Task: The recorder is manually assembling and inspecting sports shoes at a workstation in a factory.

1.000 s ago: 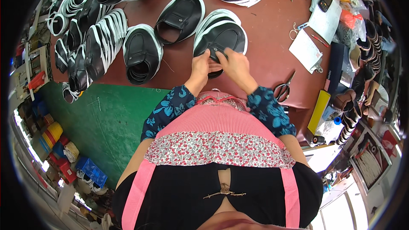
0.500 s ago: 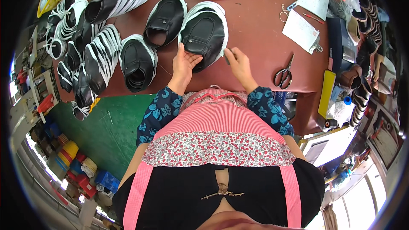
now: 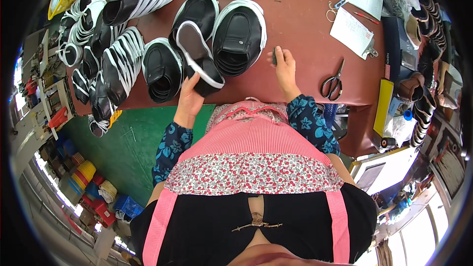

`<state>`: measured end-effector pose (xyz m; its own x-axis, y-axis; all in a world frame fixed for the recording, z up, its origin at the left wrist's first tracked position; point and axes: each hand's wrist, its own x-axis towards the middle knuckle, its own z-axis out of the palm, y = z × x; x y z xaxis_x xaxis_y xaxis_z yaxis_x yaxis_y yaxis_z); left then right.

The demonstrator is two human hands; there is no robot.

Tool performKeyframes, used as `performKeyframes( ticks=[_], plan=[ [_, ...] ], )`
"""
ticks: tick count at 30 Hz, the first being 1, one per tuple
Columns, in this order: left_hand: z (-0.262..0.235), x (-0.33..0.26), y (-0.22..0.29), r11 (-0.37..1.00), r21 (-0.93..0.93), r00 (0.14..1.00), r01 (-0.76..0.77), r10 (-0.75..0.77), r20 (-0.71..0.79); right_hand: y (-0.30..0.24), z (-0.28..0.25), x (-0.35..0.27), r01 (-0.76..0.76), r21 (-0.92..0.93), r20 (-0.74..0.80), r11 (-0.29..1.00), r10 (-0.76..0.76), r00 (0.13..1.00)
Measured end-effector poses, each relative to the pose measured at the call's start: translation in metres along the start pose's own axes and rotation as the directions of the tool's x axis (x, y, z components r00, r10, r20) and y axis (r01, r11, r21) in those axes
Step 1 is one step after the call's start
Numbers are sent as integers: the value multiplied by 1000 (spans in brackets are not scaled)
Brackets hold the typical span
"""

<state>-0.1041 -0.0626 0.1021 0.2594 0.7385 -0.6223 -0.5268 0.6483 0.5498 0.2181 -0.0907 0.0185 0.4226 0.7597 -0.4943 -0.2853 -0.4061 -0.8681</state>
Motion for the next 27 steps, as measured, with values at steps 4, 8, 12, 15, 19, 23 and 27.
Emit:
performKeyframes(
  ticks=[4,8,12,15,19,23,27],
  plan=[
    [-15,-22,-7,993,113,1000,-16,17,-11,16,8,20,9,-129,23,992,-6,1000],
    [33,-65,-12,645,689,914,-331,401,63,29,14,38,79,-280,92,957,-55,994],
    [19,-99,22,70,947,854,-313,457,248,15,19,35,-5,-218,110,976,30,993],
    [-50,-87,23,-284,959,729,11,658,187,14,19,35,-28,-233,148,972,64,987],
    [-97,-47,57,-282,956,716,82,684,140,16,23,31,32,-215,71,976,-17,997],
    [-54,-19,53,-260,965,344,-19,905,251,2,30,33,79,-235,20,969,-76,997],
    [3,26,-8,128,990,849,-63,528,-15,-39,97,27,427,-536,332,728,-284,900]
  ],
)
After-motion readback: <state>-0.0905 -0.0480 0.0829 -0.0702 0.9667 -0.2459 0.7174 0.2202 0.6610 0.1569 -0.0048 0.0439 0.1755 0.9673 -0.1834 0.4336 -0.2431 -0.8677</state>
